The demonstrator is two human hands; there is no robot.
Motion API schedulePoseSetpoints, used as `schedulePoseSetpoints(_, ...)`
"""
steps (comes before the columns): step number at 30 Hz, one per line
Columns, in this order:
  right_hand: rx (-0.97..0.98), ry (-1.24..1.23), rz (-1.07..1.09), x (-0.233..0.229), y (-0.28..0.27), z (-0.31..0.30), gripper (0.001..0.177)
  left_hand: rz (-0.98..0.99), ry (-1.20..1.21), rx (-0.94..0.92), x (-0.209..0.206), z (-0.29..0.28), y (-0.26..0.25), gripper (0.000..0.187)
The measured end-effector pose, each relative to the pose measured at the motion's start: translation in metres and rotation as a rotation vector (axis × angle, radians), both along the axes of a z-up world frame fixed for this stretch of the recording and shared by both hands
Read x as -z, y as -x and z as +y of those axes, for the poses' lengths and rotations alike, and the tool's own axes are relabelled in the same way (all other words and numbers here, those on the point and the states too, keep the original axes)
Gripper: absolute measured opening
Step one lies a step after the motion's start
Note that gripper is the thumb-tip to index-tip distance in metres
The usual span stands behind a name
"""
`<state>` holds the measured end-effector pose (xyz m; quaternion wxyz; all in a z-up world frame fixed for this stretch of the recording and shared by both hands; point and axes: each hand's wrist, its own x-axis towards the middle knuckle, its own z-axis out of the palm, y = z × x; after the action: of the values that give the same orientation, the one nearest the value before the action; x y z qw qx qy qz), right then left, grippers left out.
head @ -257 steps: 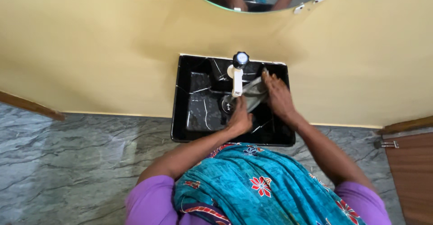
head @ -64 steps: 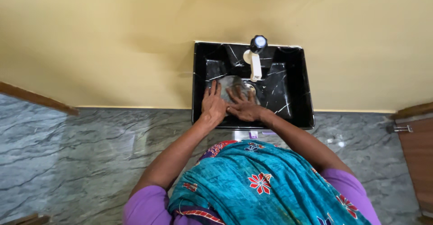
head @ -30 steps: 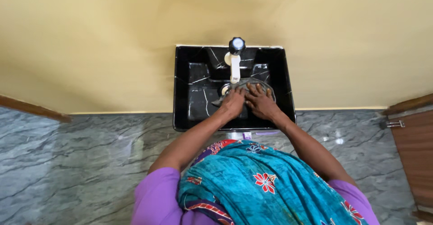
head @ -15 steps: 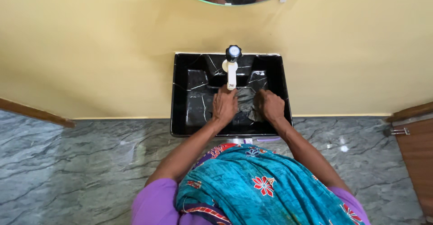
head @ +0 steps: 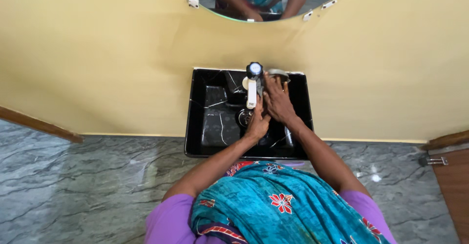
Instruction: The person repeatedly wets, scrubs, and wrings a small gray cloth in a black bathroom sink. They rinse the cloth under the running tap and continue to squeeze and rub it throughout the clip.
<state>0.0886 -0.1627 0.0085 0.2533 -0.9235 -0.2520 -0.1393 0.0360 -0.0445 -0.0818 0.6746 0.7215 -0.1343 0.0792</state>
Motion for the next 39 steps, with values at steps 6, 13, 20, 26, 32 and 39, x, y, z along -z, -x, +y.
schedulePoseSetpoints(6,-0.026,0.341,0.051,0.020,-0.034,-0.008,0.053,0.110,0.169,0.062,-0.027,-0.001,0.002,0.103)
schedulePoseSetpoints(13,0.102,0.329,-0.027,0.009,-0.030,-0.035,0.063,0.289,-0.037,0.110,-0.049,-0.025,-0.017,0.105)
schedulePoseSetpoints(20,0.063,0.142,-0.056,0.013,-0.021,-0.044,0.061,0.316,-0.025,0.135,-0.046,-0.028,-0.005,0.108)
schedulePoseSetpoints(26,-0.107,0.086,0.003,0.016,-0.034,-0.013,0.053,0.307,0.061,0.013,-0.044,-0.003,0.009,0.105)
schedulePoseSetpoints(32,-0.145,0.162,-0.051,0.014,-0.017,-0.001,0.056,0.344,-0.067,-0.088,0.023,0.003,-0.002,0.082)
schedulePoseSetpoints(39,-0.127,0.309,-0.082,0.017,0.031,0.015,0.072,0.571,-0.001,-0.149,-0.046,0.052,0.033,0.106)
